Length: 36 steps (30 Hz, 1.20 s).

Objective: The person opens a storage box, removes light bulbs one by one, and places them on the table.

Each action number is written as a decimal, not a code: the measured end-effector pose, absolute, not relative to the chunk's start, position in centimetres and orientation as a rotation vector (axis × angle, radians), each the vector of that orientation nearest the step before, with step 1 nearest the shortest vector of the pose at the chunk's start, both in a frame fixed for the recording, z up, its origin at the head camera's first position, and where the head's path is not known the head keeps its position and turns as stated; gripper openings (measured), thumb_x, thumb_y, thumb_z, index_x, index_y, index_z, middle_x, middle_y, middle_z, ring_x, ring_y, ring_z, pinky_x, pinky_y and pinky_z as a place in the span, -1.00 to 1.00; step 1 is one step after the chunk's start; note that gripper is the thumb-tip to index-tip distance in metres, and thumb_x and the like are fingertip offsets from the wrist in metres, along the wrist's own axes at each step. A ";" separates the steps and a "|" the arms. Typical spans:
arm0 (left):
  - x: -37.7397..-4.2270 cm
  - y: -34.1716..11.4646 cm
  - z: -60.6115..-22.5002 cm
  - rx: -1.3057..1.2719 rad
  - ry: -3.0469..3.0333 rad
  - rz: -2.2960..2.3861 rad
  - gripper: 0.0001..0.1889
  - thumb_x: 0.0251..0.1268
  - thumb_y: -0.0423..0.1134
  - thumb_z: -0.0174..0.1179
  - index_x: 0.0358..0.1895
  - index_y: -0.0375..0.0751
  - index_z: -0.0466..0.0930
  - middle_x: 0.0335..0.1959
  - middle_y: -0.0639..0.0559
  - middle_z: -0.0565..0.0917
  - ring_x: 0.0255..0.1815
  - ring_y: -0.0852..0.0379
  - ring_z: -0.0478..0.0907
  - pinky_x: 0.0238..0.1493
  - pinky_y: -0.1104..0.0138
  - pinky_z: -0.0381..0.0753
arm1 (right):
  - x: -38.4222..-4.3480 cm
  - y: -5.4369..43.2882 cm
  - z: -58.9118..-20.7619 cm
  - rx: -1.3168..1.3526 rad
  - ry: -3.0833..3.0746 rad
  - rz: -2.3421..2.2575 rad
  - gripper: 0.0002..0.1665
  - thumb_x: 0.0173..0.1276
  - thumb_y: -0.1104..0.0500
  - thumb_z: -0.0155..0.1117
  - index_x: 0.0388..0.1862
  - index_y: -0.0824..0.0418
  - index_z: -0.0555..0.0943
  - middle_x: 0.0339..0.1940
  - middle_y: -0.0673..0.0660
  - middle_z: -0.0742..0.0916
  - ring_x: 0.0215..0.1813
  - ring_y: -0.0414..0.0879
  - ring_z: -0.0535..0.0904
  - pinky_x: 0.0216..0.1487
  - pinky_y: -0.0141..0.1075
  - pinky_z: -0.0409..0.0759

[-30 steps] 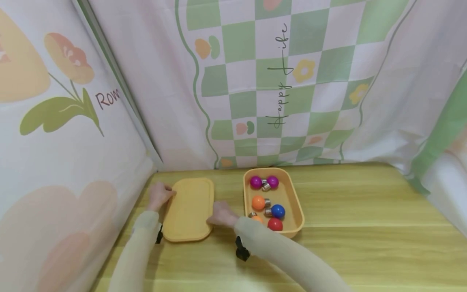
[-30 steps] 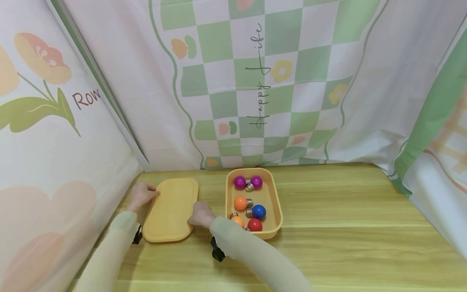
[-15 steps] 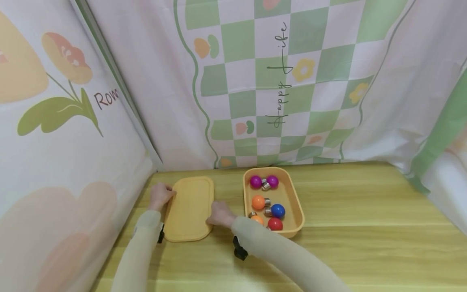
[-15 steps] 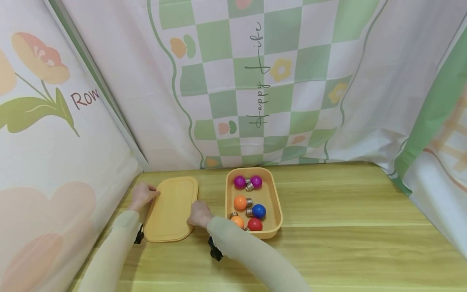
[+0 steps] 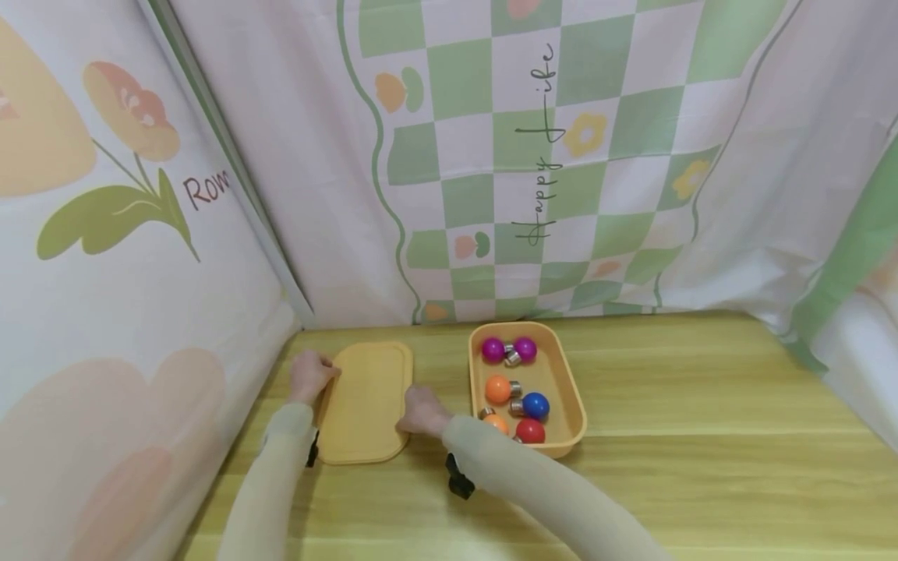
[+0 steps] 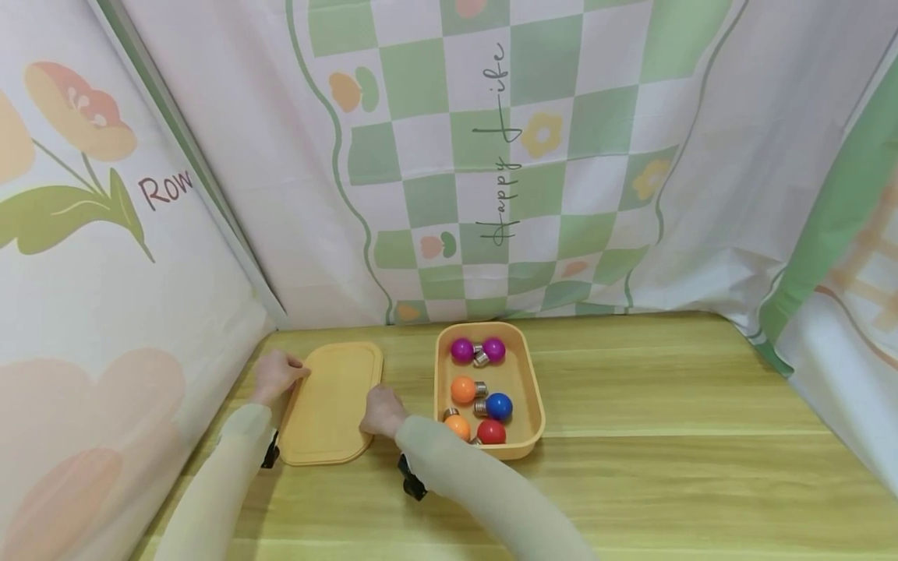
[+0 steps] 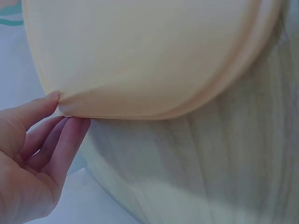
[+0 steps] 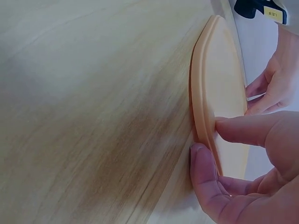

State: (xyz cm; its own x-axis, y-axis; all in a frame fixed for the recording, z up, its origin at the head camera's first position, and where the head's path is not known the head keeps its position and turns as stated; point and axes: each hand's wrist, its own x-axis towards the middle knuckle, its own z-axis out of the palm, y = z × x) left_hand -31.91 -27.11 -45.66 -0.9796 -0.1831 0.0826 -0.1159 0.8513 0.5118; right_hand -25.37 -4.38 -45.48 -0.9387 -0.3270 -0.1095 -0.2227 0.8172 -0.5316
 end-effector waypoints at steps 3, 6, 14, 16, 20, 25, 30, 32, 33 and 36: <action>-31.9 -27.0 -45.8 0.241 -2.878 -0.801 -0.80 0.08 -0.34 0.40 -0.29 -0.46 0.74 -0.23 -0.33 0.77 -0.24 -0.17 0.68 -0.15 0.09 0.71 | -25.3 -4.4 -45.4 -0.422 2.803 -0.794 -0.59 -0.04 0.30 0.50 -0.24 0.41 0.53 -0.32 0.20 0.63 -0.33 -0.06 0.50 -0.22 -0.29 0.67; -32.0 -26.9 -46.0 0.236 -2.876 -0.789 -0.82 0.06 -0.36 0.41 -0.32 -0.45 0.74 -0.25 -0.32 0.77 -0.22 -0.18 0.67 -0.10 0.05 0.69 | -25.2 -4.4 -45.4 -0.412 2.794 -0.826 -0.52 -0.05 0.33 0.50 -0.16 0.44 0.51 -0.30 0.23 0.64 -0.29 -0.04 0.52 -0.17 -0.25 0.70; -32.0 -26.8 -46.0 0.185 -2.886 -0.747 -0.82 0.05 -0.34 0.40 -0.36 -0.44 0.73 -0.29 -0.30 0.77 -0.23 -0.19 0.66 -0.09 0.04 0.66 | -25.4 -4.2 -45.1 -0.401 2.747 -0.815 -0.62 -0.02 0.34 0.48 -0.26 0.40 0.50 -0.38 0.16 0.58 -0.36 -0.08 0.46 -0.33 -0.34 0.63; -32.0 -26.9 -45.9 0.168 -2.890 -0.746 -0.81 0.05 -0.34 0.39 -0.34 -0.46 0.73 -0.27 -0.31 0.77 -0.19 -0.22 0.67 -0.06 0.03 0.67 | -25.4 -4.2 -45.0 -0.427 2.749 -0.772 -0.71 -0.01 0.32 0.48 -0.40 0.34 0.50 -0.46 0.11 0.55 -0.42 -0.11 0.43 -0.41 -0.41 0.54; -31.9 -27.1 -45.8 0.153 -2.900 -0.746 -0.76 0.05 -0.34 0.37 -0.26 -0.48 0.73 -0.20 -0.35 0.76 -0.11 -0.28 0.66 0.02 0.00 0.66 | -25.4 -4.0 -44.4 -0.463 2.737 -0.712 -0.68 0.05 0.25 0.48 -0.61 0.23 0.46 -0.59 0.02 0.49 -0.52 -0.18 0.36 -0.53 -0.48 0.37; -31.7 -27.0 -45.5 0.140 -2.872 -0.827 -0.72 0.11 -0.34 0.33 -0.16 -0.50 0.71 -0.12 -0.39 0.74 -0.11 -0.28 0.67 0.02 -0.01 0.68 | -25.4 -3.4 -43.1 -0.484 2.675 -0.811 -0.76 0.14 0.24 0.46 -0.43 0.31 0.54 -0.46 0.10 0.61 -0.44 -0.14 0.44 -0.44 -0.40 0.49; -31.6 -26.2 -44.7 0.091 -2.829 -0.870 -0.68 0.24 -0.29 0.30 -0.06 -0.50 0.69 -0.10 -0.37 0.74 -0.20 -0.23 0.73 0.05 -0.02 0.69 | -25.4 -2.2 -41.2 -0.590 2.656 -0.903 -0.69 0.18 0.24 0.43 -0.18 0.42 0.58 -0.20 0.26 0.72 -0.21 0.02 0.62 -0.15 -0.19 0.68; -31.6 -25.8 -44.3 0.068 -2.824 -0.871 -0.66 0.27 -0.27 0.29 -0.03 -0.50 0.68 -0.08 -0.35 0.74 -0.14 -0.23 0.73 0.09 -0.02 0.67 | -25.4 -1.5 -40.5 -0.623 2.666 -0.897 -0.67 0.22 0.21 0.41 -0.13 0.40 0.58 -0.15 0.27 0.72 -0.14 0.05 0.64 -0.06 -0.15 0.70; -31.7 -25.6 -44.1 0.054 -2.823 -0.874 -0.65 0.28 -0.26 0.29 -0.01 -0.50 0.67 -0.07 -0.35 0.74 -0.10 -0.24 0.72 0.10 -0.02 0.67 | -25.5 -1.2 -40.2 -0.631 2.670 -0.890 -0.66 0.23 0.20 0.40 -0.11 0.40 0.59 -0.13 0.27 0.73 -0.11 0.06 0.65 -0.03 -0.14 0.70; -31.9 -24.8 -43.7 0.009 -2.820 -0.901 -0.62 0.29 -0.24 0.28 0.02 -0.51 0.65 -0.05 -0.36 0.73 -0.02 -0.26 0.70 0.08 -0.02 0.69 | -25.7 -0.1 -39.6 -0.658 2.681 -0.874 -0.67 0.24 0.18 0.39 -0.11 0.37 0.60 -0.14 0.24 0.74 -0.10 0.04 0.66 -0.02 -0.17 0.71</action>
State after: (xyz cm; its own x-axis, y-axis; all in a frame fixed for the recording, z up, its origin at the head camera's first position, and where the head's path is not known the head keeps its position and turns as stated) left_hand -31.87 -24.84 -43.73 -0.9837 -0.0607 0.1691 0.0486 0.8162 0.5758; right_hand -25.66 -0.13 -39.57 -0.8680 -0.4883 -0.0907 -0.3410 0.7188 -0.6059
